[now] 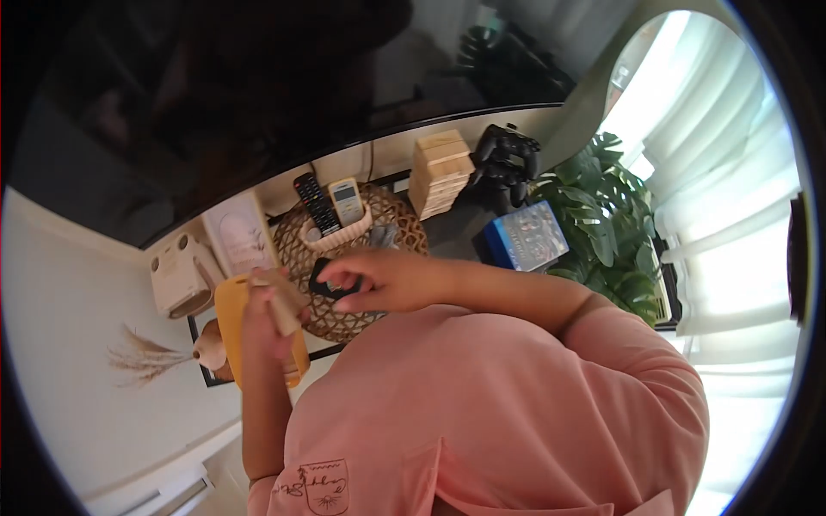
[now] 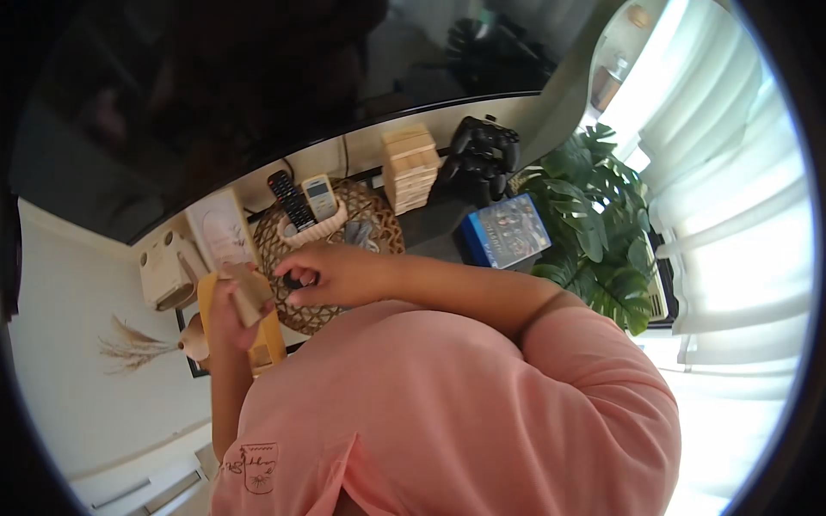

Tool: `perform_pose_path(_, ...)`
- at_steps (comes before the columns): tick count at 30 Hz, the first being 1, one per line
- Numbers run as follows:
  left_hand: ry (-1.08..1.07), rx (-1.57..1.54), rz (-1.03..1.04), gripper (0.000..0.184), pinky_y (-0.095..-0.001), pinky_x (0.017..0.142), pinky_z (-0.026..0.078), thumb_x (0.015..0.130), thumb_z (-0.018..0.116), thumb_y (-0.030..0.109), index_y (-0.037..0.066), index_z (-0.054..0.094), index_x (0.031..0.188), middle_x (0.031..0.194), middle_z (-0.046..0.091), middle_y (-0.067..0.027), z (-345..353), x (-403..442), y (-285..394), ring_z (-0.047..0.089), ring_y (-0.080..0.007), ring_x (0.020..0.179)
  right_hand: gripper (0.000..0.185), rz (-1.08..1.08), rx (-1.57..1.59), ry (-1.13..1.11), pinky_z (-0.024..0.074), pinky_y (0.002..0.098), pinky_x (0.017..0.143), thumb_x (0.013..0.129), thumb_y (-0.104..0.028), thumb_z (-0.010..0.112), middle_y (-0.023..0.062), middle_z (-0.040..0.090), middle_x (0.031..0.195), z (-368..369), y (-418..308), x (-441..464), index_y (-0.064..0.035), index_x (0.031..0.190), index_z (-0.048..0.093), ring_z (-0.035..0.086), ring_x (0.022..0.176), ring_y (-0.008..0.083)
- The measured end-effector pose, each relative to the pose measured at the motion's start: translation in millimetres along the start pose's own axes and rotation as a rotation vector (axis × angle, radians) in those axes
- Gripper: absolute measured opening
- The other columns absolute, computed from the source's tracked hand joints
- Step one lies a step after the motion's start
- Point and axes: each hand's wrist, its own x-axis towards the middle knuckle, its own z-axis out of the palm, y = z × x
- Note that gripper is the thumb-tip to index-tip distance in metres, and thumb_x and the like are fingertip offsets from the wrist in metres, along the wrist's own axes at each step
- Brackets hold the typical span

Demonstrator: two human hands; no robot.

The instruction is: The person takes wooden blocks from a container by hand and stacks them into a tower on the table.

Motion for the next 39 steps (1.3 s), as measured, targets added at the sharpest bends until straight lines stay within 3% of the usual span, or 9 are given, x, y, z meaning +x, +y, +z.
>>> perform_pose_path(1,-0.035,-0.009,0.030,0.046,-0.0402,0.070,0.052,0.082,0.061,0.030,0.018,0.048,0.124,0.112,0.054,-0.0051,26,0,-9,0.056,-0.0223,0.103,0.048,0.002,-0.008,0.021,0.0534,0.0345,0.077,0.090,-0.029,0.072,0.0130,0.064,0.107,4,-6,2,-0.0053,0.129,0.056,0.065,0.090,0.0238)
perform_pose_path(3,0.032,-0.110,0.040,0.042,-0.0388,0.071,0.052,0.083,0.060,0.028,0.017,0.047,0.122,0.109,0.055,-0.0049,72,14,-37,0.058,-0.0229,0.098,0.054,0.272,0.078,-0.010,0.0533,0.0362,0.076,0.087,-0.033,0.075,0.0152,0.066,0.100,4,-19,1,-0.0019,0.125,0.053,0.066,0.087,0.0263)
perform_pose_path(4,0.119,-0.221,0.048,0.038,-0.0374,0.073,0.052,0.085,0.058,0.026,0.015,0.047,0.120,0.107,0.056,-0.0047,85,19,-48,0.060,-0.0234,0.092,0.054,0.275,0.075,0.000,0.0533,0.0362,0.076,0.087,-0.033,0.075,0.0152,0.066,0.100,0,-18,-4,-0.0019,0.125,0.053,0.066,0.087,0.0263)
perform_pose_path(7,0.000,-0.152,0.009,0.030,-0.0358,0.070,0.051,0.092,0.057,0.028,0.015,0.047,0.117,0.103,0.057,-0.0043,104,20,-62,0.061,-0.0241,0.086,0.054,0.307,-0.157,0.067,0.0532,0.0398,0.076,0.084,-0.032,0.076,0.0172,0.068,0.095,-14,-5,-20,-0.0014,0.121,0.052,0.068,0.084,0.0299)
perform_pose_path(11,0.009,-0.188,-0.010,0.031,-0.0337,0.068,0.051,0.095,0.056,0.039,0.016,0.048,0.114,0.101,0.057,-0.0045,103,37,-101,0.060,-0.0247,0.085,0.057,0.357,-0.075,0.041,0.0527,0.0385,0.077,0.084,-0.031,0.076,0.0157,0.068,0.094,-24,14,-44,-0.0013,0.125,0.052,0.067,0.085,0.0290)
perform_pose_path(14,-0.176,-0.425,-0.105,0.028,-0.0433,0.077,0.050,0.094,0.058,0.038,0.018,0.046,0.109,0.106,0.053,-0.0060,104,42,-106,0.056,-0.0246,0.094,0.054,0.343,-0.012,0.065,0.0517,0.0367,0.079,0.084,-0.029,0.076,0.0140,0.067,0.097,-38,36,-58,-0.0018,0.126,0.056,0.066,0.086,0.0282)
perform_pose_path(20,-0.031,-0.336,-0.260,0.020,-0.0433,0.071,0.050,0.092,0.060,0.031,0.022,0.047,0.104,0.104,0.055,-0.0022,124,36,-110,0.055,-0.0245,0.094,0.034,0.010,-0.532,0.489,0.0506,0.0359,0.076,0.089,-0.013,0.068,0.0130,0.060,0.096,-120,52,-103,-0.0082,0.122,0.065,0.063,0.086,0.0277)
perform_pose_path(25,0.049,-0.154,-0.218,0.031,-0.0428,0.067,0.050,0.088,0.062,0.014,0.027,0.044,0.111,0.108,0.053,-0.0015,139,27,-108,0.055,-0.0231,0.093,0.028,-0.020,-0.708,0.518,0.0529,0.0377,0.075,0.087,-0.008,0.068,0.0090,0.059,0.094,-167,53,-103,-0.0118,0.115,0.068,0.063,0.086,0.0291)
perform_pose_path(39,0.104,-0.175,-0.218,0.035,-0.0438,0.069,0.053,0.089,0.056,0.006,0.027,0.044,0.116,0.109,0.057,-0.0017,138,27,-112,0.055,-0.0241,0.099,0.023,-0.249,-0.809,0.619,0.0548,0.0357,0.074,0.078,-0.002,0.073,0.0047,0.063,0.098,-178,96,-96,-0.0138,0.097,0.073,0.063,0.087,0.0263)
